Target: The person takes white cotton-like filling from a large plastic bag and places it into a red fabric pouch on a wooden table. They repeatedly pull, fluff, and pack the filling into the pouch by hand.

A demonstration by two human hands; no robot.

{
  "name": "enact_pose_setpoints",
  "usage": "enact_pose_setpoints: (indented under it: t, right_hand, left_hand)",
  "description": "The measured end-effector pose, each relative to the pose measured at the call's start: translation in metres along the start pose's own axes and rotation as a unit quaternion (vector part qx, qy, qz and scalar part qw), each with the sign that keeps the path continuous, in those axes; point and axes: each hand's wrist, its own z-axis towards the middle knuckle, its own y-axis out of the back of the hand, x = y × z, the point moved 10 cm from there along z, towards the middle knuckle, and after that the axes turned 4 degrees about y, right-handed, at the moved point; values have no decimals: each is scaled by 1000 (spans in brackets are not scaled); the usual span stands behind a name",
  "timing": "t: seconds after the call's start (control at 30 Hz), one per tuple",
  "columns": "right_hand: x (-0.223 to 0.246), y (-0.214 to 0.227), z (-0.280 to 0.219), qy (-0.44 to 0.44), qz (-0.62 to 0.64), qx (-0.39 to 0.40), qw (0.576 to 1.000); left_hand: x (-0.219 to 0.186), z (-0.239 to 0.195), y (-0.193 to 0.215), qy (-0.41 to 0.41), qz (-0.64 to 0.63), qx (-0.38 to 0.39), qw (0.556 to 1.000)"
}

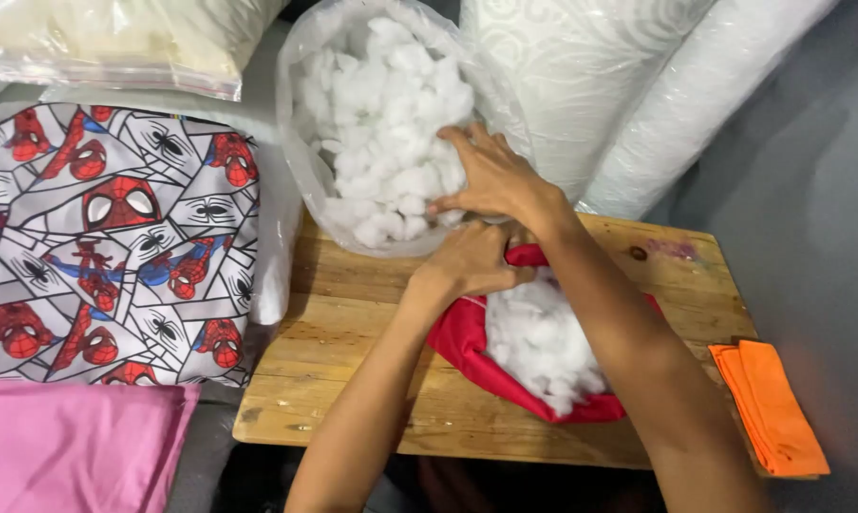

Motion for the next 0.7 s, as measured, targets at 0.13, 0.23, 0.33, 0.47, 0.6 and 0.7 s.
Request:
enact_pose_setpoints:
  t: [0.13,0.23,0.33,0.47,0.6,0.7]
  right_hand:
    - [-23,-38,25,-31,-8,18,999]
    - [-26,-40,27,9,-2,0,1000]
    - [-29,-21,23,50,23,-40,998]
    - [-36,12,8,118,39,-103,987]
    - [-33,50,-13,157,44,-171,972]
    - [-40,65,-22,120,96,-191,969]
  left_hand:
    - [22,8,-12,27,8,20,999]
    - [26,-2,-3,40,-31,26,998]
    - [27,-12,13,63,-32,31,997]
    - [18,-28,41,65,-85,-2,994]
    - [43,-7,43,51,-81,-105,990]
    - [64,4,46,26,-147,-199,969]
